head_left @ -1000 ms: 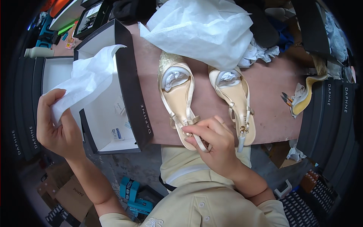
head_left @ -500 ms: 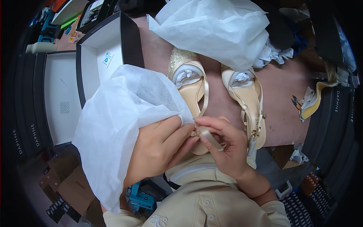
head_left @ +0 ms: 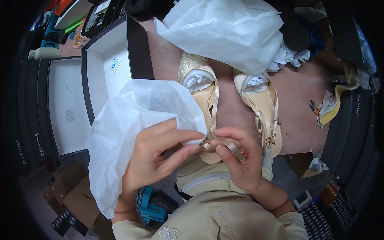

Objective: Inspecting, cleaning, and packing finished shoes into retail boxes.

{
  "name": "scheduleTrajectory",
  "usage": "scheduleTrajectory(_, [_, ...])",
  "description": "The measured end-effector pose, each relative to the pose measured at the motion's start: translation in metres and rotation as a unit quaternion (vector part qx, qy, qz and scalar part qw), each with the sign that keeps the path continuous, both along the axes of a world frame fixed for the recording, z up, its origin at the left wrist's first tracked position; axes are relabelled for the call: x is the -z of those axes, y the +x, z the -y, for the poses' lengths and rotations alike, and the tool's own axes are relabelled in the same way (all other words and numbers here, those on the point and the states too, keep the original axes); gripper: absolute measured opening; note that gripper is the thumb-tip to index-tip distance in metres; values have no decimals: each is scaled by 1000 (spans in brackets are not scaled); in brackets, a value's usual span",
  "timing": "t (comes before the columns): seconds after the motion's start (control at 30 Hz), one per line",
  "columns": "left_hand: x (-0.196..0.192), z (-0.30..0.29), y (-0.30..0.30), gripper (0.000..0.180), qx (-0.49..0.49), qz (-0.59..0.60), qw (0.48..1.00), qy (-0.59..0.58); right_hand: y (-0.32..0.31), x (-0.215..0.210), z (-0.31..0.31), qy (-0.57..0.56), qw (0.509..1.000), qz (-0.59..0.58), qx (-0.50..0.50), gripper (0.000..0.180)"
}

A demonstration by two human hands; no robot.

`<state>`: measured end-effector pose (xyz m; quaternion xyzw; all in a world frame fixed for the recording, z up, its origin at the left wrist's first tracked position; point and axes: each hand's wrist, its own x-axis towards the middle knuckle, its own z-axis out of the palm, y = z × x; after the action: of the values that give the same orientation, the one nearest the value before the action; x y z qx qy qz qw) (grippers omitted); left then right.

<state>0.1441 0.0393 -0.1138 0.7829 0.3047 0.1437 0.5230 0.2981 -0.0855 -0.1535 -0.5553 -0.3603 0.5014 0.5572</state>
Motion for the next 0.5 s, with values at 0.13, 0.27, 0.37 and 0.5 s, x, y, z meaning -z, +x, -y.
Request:
scheduleTrajectory(0.13, [4, -7, -1, 7, -162, -72, 935, 307, 2, -2, 14, -26, 999, -27, 9, 30])
scheduleTrajectory(0.27, [3, -13, 1, 8, -198, -197, 784, 554, 5, 2, 24, -46, 996, -77, 14, 33])
scheduleTrajectory(0.37, [-2, -26, -15, 13, -257, 74, 933, 241, 6, 6, 29, -53, 994, -84, 35, 35])
scheduleTrajectory(0.5, [-44, -34, -33, 26, -386, 382, 822, -168, 6, 5, 28, -78, 993, -78, 43, 38])
